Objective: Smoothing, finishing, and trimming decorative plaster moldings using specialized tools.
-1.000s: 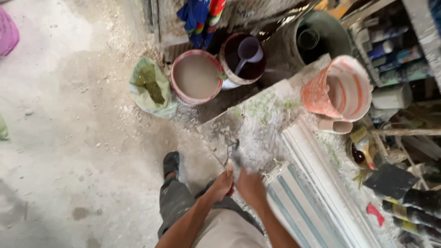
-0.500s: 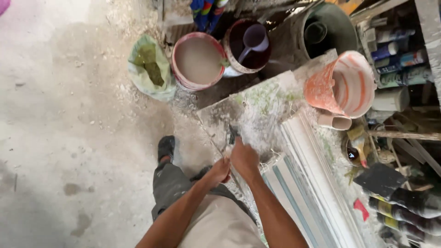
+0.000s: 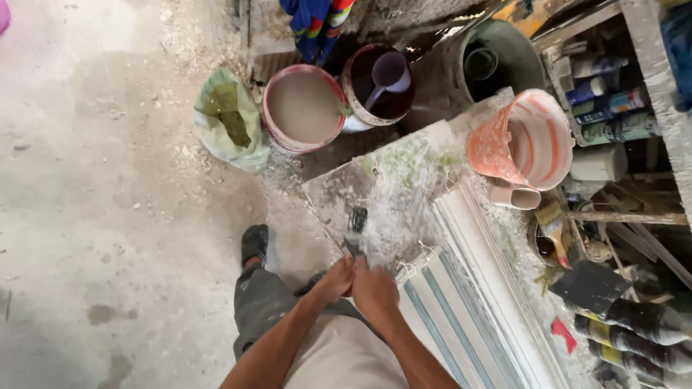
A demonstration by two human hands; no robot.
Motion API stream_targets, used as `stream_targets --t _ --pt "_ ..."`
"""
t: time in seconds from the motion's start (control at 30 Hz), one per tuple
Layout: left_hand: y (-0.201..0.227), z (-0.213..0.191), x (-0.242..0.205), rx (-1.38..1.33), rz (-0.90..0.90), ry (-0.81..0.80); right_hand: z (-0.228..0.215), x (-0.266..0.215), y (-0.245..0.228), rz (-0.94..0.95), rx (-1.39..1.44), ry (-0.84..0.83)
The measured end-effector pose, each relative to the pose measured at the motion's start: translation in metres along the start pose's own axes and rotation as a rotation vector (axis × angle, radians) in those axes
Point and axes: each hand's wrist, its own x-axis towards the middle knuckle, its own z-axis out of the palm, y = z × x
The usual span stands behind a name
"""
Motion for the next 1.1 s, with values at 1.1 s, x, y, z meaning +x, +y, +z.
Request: stream_targets --t 1.1 --pt "0.003 -0.008 -0.01 -0.037 -0.195 0.035 0.026 0.024 0.033 0.043 0.082 0.156"
